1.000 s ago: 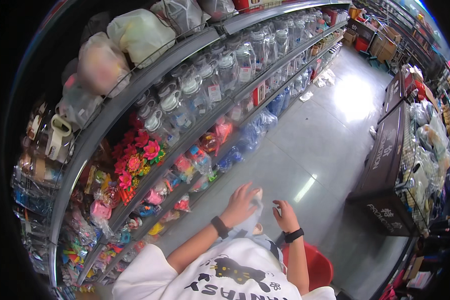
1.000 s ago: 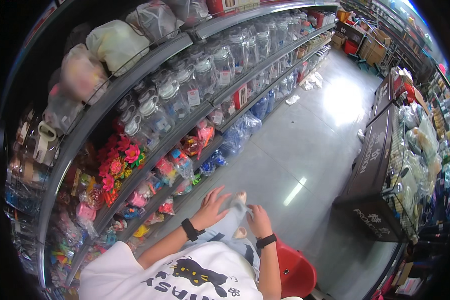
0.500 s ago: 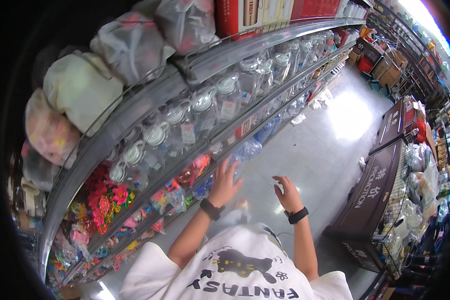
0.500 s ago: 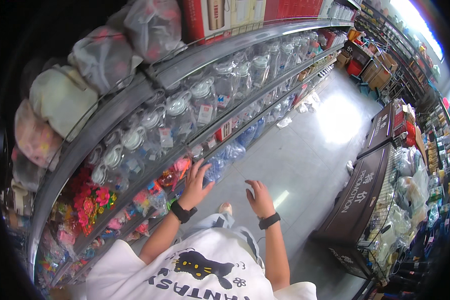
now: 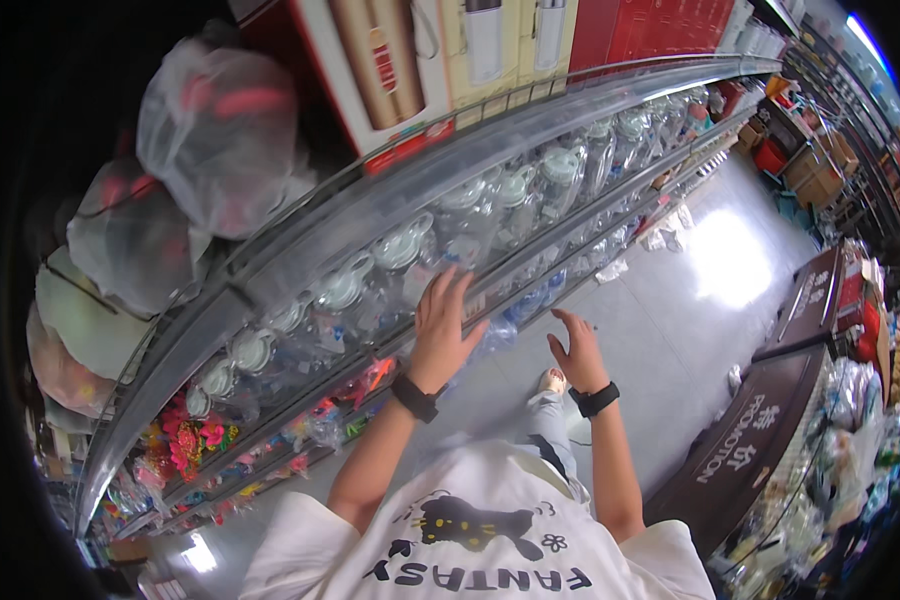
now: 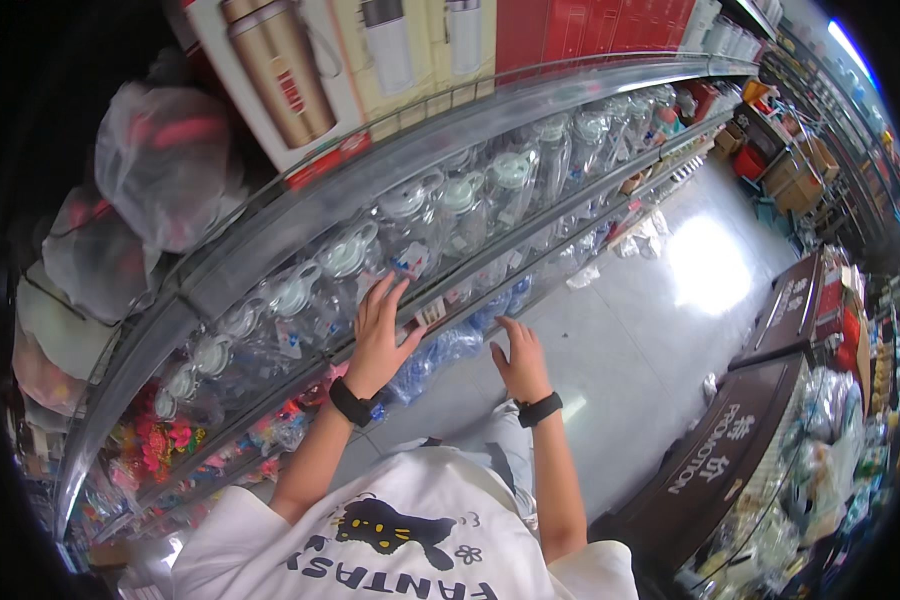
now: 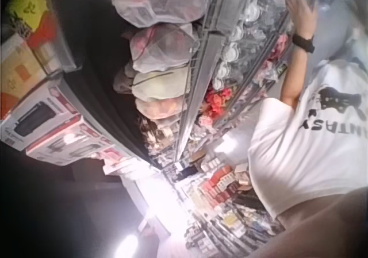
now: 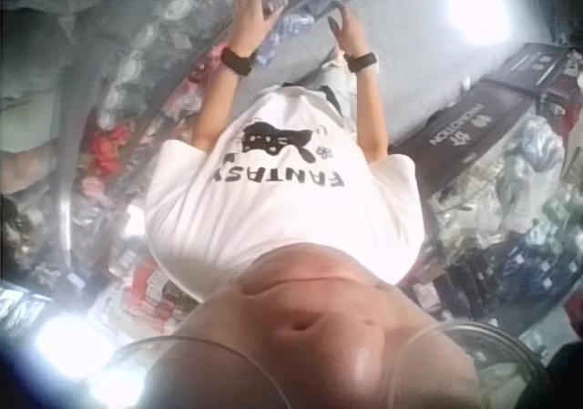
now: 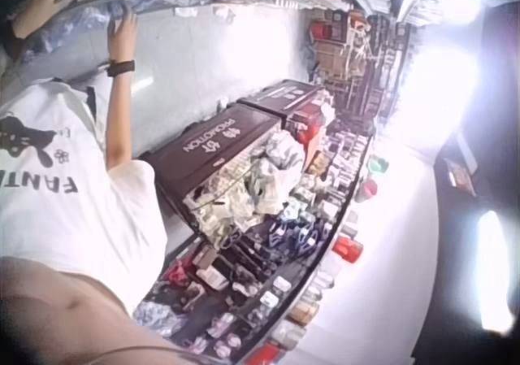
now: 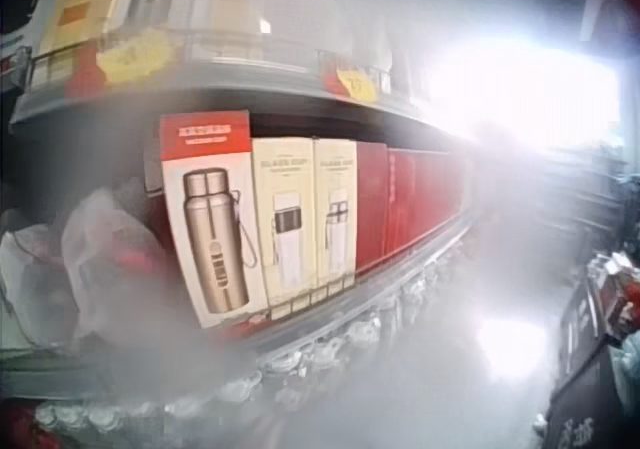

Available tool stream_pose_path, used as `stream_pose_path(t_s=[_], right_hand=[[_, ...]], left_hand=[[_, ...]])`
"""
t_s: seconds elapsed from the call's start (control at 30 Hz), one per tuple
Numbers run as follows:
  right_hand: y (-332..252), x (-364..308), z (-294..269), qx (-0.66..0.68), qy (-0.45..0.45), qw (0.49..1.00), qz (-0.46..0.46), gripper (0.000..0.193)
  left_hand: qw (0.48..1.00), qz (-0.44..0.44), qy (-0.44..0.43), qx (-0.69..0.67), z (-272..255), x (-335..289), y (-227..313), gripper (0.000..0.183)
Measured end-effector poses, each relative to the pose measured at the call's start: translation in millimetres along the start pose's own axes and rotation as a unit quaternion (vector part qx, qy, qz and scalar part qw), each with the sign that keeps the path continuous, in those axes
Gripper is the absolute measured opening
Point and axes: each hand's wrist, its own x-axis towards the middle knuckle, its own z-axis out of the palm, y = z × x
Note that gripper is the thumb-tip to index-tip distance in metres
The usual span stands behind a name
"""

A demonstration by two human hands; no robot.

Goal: Picking up various items including stationery boxes and tissues and placing them onto shelves in a convenience store.

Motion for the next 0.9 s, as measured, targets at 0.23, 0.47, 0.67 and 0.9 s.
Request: stream_pose_path(t_s=[0.23,0.47,0.67,0.9], right_hand=[[55.8,137.4,-41.2,-0.101,0.02,0.99,-0.093,0.051],[59.7,213.4,-20.8,-0.144,-0.094,0.961,-0.216,0.065],[77.0,196.9,-26.4,-0.14,-0.073,0.962,-0.221,0.069],[100.2,187.7,-30.4,-0.179,-0.034,0.941,-0.284,0.071]], left_hand=[[0.996,-0.06,0.043,0.058,64.1,90.9,29.8,0.059],[0.944,-0.24,0.103,0.2,111.0,133.2,29.7,0.049],[0.938,-0.235,0.142,0.211,137.8,132.2,31.4,0.047],[0.938,-0.232,0.164,0.198,128.2,41.0,51.9,0.055]])
